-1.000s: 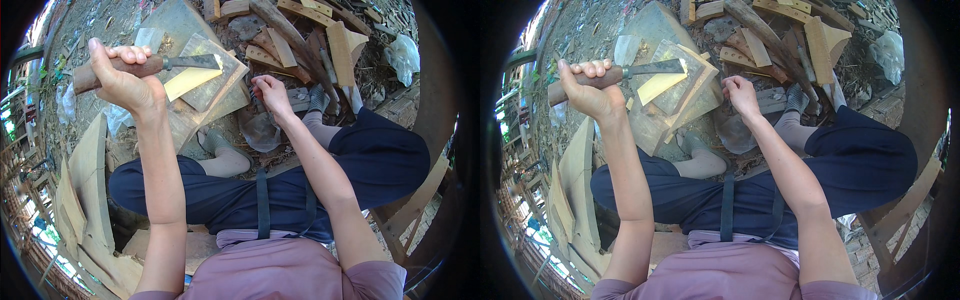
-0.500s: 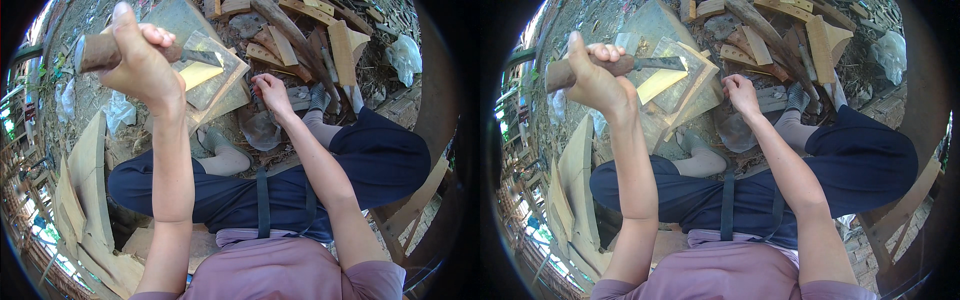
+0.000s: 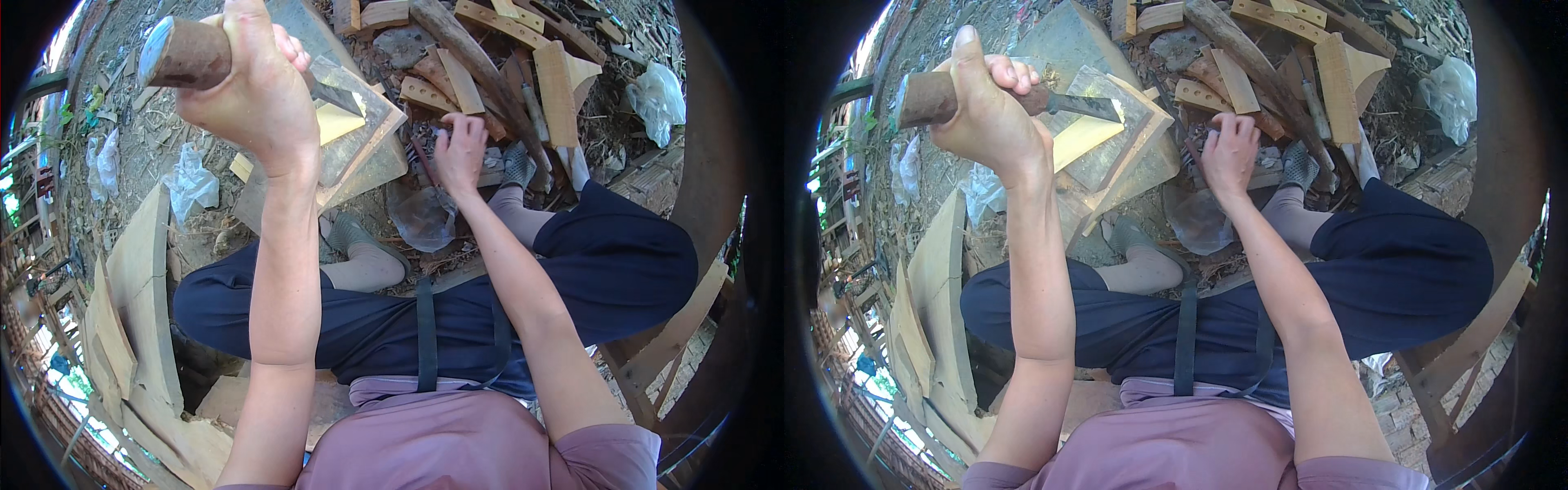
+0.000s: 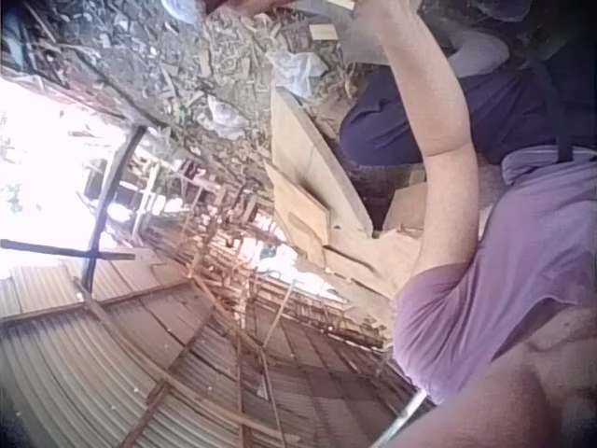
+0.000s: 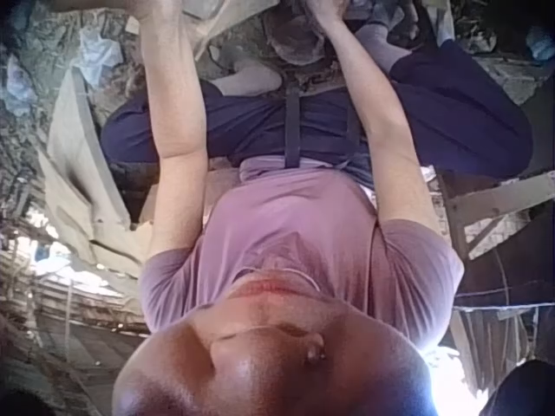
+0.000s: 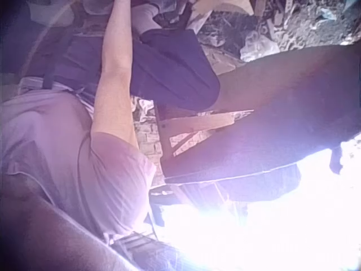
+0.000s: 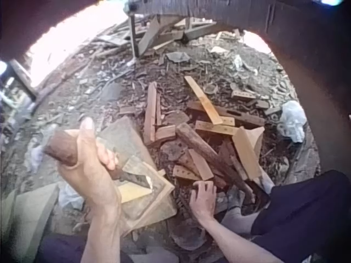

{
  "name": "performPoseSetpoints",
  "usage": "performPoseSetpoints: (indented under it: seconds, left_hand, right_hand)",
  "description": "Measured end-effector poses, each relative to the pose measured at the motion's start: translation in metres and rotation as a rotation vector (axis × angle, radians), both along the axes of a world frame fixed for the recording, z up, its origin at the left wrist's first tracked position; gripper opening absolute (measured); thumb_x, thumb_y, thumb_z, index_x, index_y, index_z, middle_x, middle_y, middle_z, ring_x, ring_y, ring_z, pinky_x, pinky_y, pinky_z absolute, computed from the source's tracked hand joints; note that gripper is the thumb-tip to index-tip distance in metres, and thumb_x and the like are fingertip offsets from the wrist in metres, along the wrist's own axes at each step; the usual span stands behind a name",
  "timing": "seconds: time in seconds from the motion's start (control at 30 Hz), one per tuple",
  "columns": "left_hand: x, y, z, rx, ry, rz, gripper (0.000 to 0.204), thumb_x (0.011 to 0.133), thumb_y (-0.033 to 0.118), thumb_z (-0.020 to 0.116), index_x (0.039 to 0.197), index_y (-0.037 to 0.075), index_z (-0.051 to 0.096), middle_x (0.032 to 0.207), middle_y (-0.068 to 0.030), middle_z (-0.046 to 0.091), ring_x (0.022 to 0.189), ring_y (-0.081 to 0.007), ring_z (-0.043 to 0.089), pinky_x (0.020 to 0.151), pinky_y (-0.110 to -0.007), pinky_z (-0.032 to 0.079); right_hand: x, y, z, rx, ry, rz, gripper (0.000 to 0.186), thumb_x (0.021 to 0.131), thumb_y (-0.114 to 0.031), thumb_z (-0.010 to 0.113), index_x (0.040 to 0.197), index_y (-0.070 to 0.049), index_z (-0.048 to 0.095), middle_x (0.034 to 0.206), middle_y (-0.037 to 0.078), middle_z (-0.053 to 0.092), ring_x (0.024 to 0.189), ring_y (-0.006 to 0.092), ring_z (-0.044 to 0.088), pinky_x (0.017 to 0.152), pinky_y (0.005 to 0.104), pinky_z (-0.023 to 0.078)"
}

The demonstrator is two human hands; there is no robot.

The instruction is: The person carves and shapes a piece of wood using a chisel and mallet.

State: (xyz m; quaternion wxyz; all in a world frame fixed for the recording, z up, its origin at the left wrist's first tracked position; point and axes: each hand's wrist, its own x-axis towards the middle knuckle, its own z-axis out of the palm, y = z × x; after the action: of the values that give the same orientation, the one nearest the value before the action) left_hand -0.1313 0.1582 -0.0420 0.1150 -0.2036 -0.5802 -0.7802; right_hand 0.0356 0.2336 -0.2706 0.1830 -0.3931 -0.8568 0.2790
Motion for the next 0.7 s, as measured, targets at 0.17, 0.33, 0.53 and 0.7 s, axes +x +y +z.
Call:
performPoseSetpoints:
  seconds: [0.17,0.33,0.53,0.7]
  left_hand:
    - [-0.008,-0.005,0.005,0.001,-0.043,-0.019,0.027,0.091,0.009,0.066,0.07,0.008,0.049,0.053,-0.0035,0.05,0.044,-0.0109,0.049,0.045,-0.029,0.044]
    - [-0.015,0.0,0.004,-0.021,-0.067,-0.046,0.025,0.091,0.008,0.065,0.072,0.007,0.049,0.053,-0.0037,0.05,0.043,-0.0111,0.048,0.044,-0.029,0.044]
    - [-0.006,0.009,0.008,-0.046,-0.056,-0.01,0.026,0.095,0.01,0.064,0.077,0.01,0.044,0.05,0.0019,0.043,0.038,-0.0079,0.041,0.036,-0.024,0.033]
    - [-0.008,-0.005,0.003,-0.033,-0.023,-0.031,0.025,0.092,0.007,0.064,0.073,0.006,0.048,0.053,-0.0038,0.05,0.043,-0.0111,0.049,0.044,-0.029,0.044]
  right_hand:
    - [-0.015,0.06,0.005,0.252,-0.123,-0.14,0.047,0.08,-0.017,0.066,0.124,-0.015,0.051,0.118,0.011,0.047,0.112,0.0343,0.047,0.09,0.0519,0.04]
    - [-0.013,0.109,-0.017,0.153,-0.387,-0.02,0.067,0.081,-0.02,0.063,0.143,-0.015,0.039,0.132,0.013,0.047,0.125,0.04,0.045,0.1,0.0604,0.038]
    - [-0.022,0.139,-0.027,0.01,-0.442,0.058,0.058,0.081,-0.025,0.064,0.133,-0.011,0.044,0.126,0.022,0.055,0.117,0.0435,0.054,0.098,0.057,0.043]
    - [-0.038,0.16,0.008,-0.098,-0.532,0.273,0.056,0.072,-0.032,0.066,0.117,-0.005,0.048,0.113,0.025,0.064,0.109,0.0426,0.061,0.095,0.0496,0.048]
